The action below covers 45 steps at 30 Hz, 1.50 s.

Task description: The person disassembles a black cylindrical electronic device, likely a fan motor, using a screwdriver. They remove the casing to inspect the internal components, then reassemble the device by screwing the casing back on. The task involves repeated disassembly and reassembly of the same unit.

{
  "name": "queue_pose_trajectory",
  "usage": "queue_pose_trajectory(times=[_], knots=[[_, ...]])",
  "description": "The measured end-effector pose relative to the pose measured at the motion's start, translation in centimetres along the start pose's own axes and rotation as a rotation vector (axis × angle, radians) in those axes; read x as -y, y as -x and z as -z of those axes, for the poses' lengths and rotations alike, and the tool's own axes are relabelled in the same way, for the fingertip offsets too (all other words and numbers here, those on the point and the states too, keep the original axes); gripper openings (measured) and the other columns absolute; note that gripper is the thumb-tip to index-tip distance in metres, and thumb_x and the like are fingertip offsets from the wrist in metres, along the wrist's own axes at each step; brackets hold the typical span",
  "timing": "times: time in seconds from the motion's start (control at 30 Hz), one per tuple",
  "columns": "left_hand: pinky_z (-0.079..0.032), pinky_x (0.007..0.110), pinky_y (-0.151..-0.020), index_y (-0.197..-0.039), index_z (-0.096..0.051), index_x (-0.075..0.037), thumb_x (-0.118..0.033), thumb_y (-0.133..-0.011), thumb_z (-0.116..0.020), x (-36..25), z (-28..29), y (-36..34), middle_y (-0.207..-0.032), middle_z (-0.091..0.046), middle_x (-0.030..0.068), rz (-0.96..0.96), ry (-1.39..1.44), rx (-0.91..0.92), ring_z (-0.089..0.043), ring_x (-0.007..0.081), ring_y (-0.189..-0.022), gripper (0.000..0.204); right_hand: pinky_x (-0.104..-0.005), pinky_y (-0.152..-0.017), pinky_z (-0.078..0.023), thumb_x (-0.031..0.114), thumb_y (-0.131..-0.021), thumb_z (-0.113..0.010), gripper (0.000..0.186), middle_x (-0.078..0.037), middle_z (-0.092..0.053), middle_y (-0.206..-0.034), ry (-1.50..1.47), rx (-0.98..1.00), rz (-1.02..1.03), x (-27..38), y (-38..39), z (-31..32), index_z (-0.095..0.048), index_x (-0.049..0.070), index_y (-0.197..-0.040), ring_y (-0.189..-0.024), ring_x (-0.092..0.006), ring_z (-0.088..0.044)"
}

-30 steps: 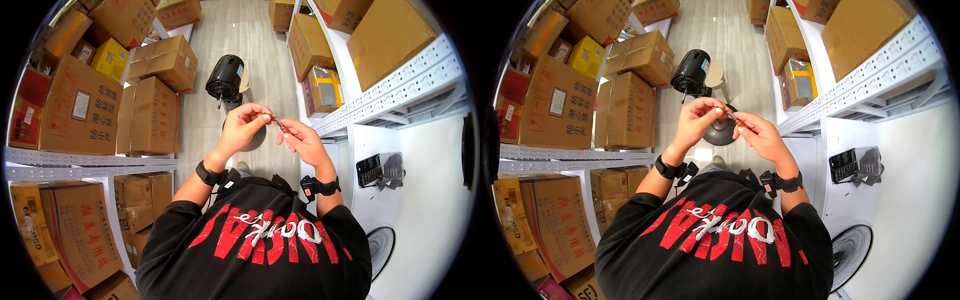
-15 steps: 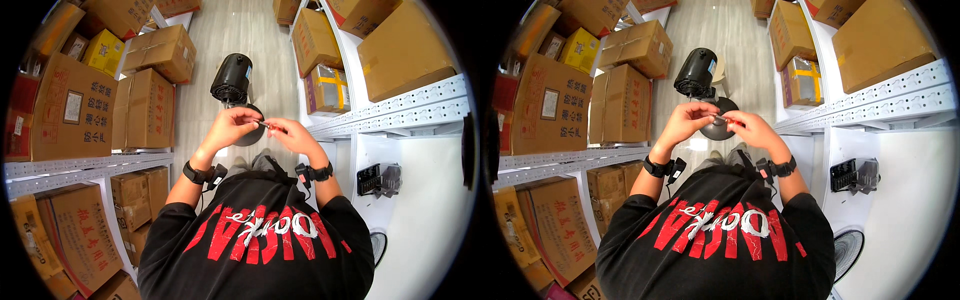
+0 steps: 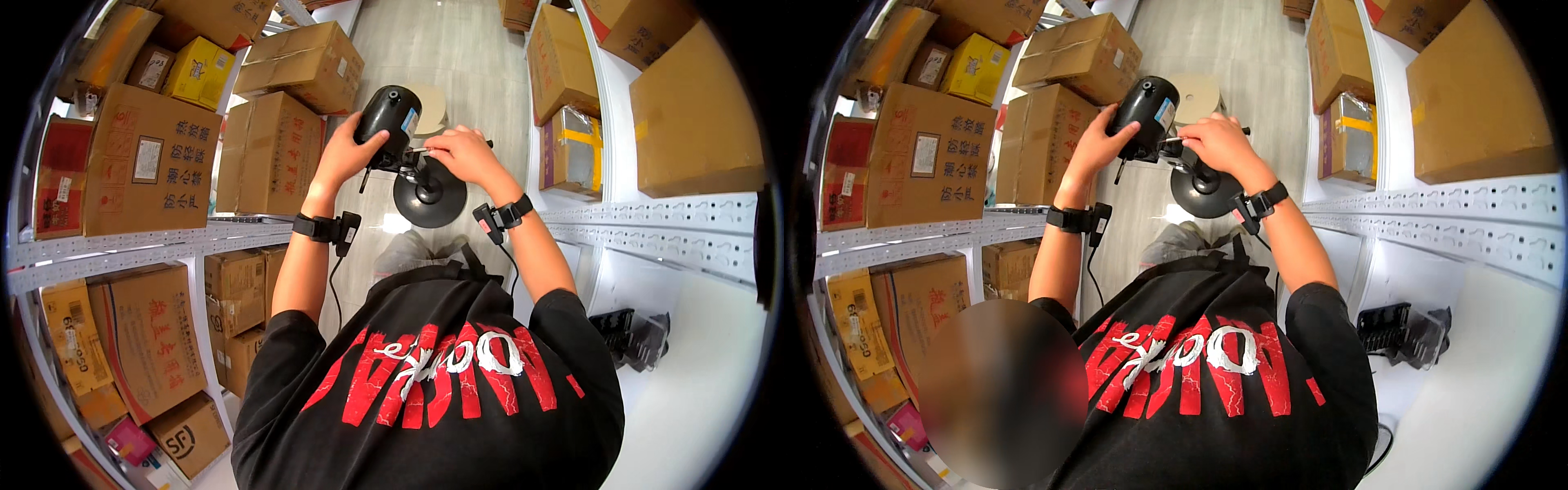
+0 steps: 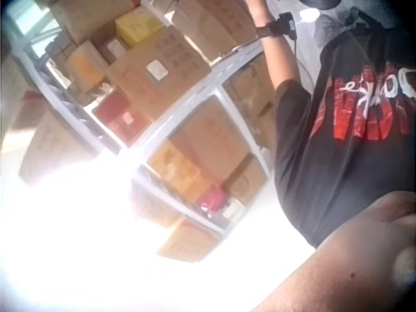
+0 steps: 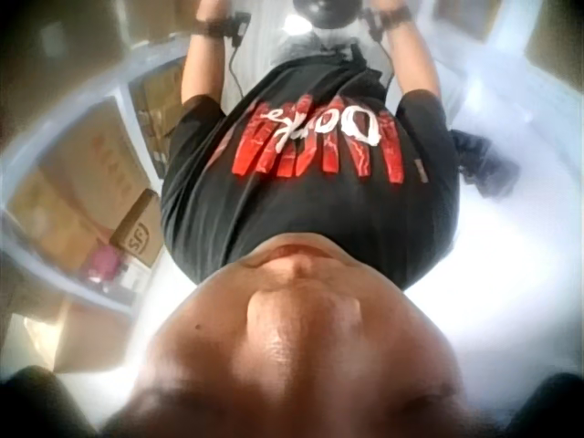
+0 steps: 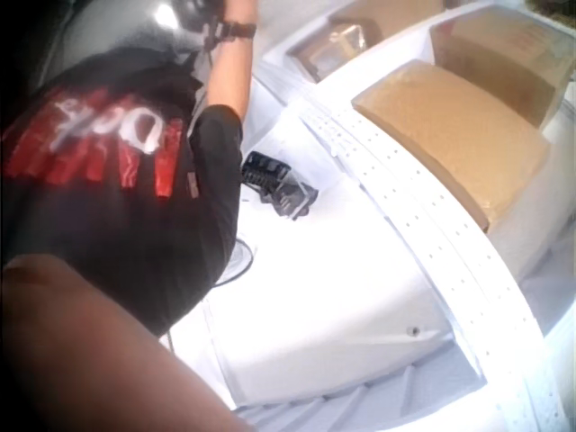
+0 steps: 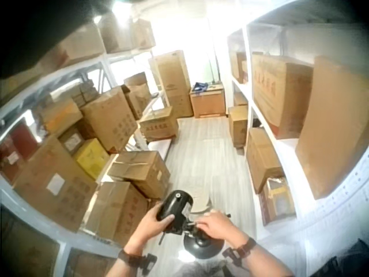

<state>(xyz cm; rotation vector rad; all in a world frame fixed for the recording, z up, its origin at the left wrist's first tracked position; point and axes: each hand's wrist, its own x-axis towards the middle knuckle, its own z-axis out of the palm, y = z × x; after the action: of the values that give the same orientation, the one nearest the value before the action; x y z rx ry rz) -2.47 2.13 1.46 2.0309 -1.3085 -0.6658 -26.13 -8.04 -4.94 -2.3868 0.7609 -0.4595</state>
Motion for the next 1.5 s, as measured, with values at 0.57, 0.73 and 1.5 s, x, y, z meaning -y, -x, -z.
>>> queue_pose_trajectory(times=[0.57, 0.73, 1.5], knots=[[-0.051, 0.040, -0.096, -0.140, -0.042, 0.008, -0.057, -0.061, -0.085, -1.4, -0.5, -4.5, -0.120, -0.065, 0.0307, 0.252, -0.276, 0.236, -0.066, 0.0378, -0.114, 0.110, -0.0459, -0.087, -0.049, 0.029, -0.091, -0.062, 0.022, -0.007, -0.074, -0.097, -0.108, 0.278, 0.153, -2.9, -4.1, 1.5, -0.074, 0.020, -0.107, -0.095, -0.0308, -0.068], [-0.052, 0.040, -0.094, -0.136, -0.048, 0.006, -0.062, -0.064, -0.081, -3.3, -0.4, -4.3, -0.116, -0.068, 0.0277, 0.287, -0.380, 0.251, -0.068, 0.0369, -0.109, 0.105, -0.0413, -0.084, -0.053, 0.028, -0.091, -0.065, 0.026, -0.009, -0.074, -0.103, -0.274, 0.463, 0.109, -4.5, -5.8, 1.2, -0.073, 0.015, -0.113, -0.097, -0.0298, -0.070], [-0.054, 0.043, -0.088, -0.122, -0.053, 0.005, -0.068, -0.068, -0.075, -3.0, -1.0, -4.4, -0.100, -0.071, 0.0272, 0.213, -0.524, 0.231, -0.071, 0.0398, -0.097, 0.094, -0.0424, -0.070, -0.052, 0.028, -0.084, -0.071, 0.017, -0.006, -0.073, -0.083, -0.165, 0.599, 0.366, -3.5, -9.8, 1.1, -0.076, 0.015, -0.094, -0.078, -0.0275, -0.069]])
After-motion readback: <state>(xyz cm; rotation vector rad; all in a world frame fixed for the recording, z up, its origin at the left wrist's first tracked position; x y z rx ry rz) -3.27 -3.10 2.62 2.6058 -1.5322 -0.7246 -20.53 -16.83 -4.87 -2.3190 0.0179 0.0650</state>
